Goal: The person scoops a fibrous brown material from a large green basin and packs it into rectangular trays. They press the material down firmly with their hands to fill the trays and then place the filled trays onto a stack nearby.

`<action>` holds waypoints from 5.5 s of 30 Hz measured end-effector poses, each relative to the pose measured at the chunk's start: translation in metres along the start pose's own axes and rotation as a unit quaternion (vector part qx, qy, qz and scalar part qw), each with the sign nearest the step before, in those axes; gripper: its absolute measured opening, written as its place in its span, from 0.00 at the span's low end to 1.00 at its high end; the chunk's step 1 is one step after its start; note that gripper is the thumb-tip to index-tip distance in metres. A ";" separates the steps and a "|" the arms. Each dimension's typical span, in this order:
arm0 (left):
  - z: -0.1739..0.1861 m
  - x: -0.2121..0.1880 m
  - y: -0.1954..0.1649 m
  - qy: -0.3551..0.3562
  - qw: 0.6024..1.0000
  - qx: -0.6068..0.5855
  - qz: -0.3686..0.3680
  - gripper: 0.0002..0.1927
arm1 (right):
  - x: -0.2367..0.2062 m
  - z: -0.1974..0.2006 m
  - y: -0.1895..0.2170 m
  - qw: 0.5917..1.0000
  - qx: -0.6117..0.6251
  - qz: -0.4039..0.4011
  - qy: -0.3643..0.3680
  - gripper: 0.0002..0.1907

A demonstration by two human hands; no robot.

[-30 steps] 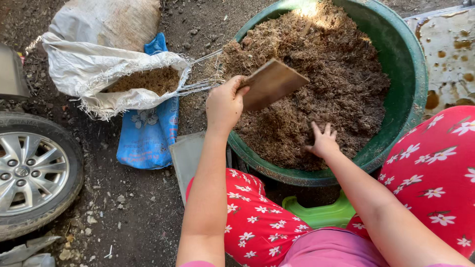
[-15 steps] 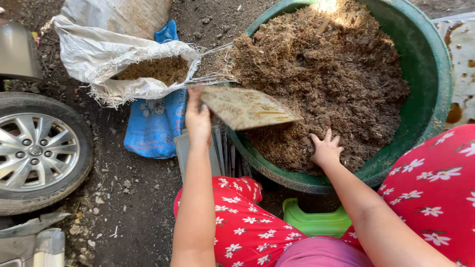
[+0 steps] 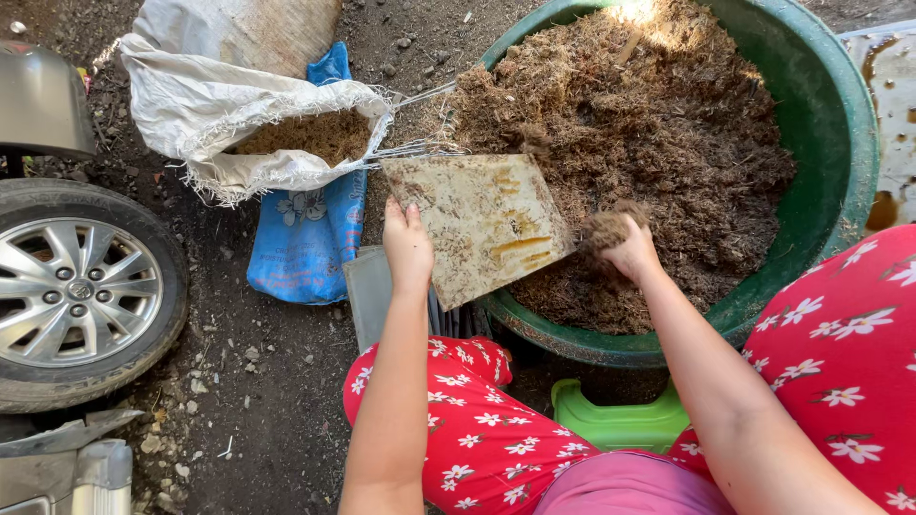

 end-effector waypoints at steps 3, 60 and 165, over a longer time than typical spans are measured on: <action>-0.005 -0.008 -0.019 0.010 0.999 0.034 -0.016 0.23 | -0.031 -0.002 0.059 0.995 0.049 0.056 0.061 0.56; -0.103 -0.072 -0.029 0.121 0.982 0.135 -0.048 0.28 | 0.108 -0.003 -0.014 0.966 -0.210 0.117 -0.096 0.38; -0.111 -0.012 -0.037 0.137 0.929 -0.343 0.034 0.33 | -0.060 -0.044 0.271 0.834 0.131 0.511 -0.162 0.21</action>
Point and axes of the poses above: each hand's wrist, its own x-axis towards the middle knuckle, its own z-axis out of the back of the hand, y = z × x, the point moved 8 cm from there along x, towards the middle knuckle, and after that the axes turned 1 degree about z, right-handed, at the moved point
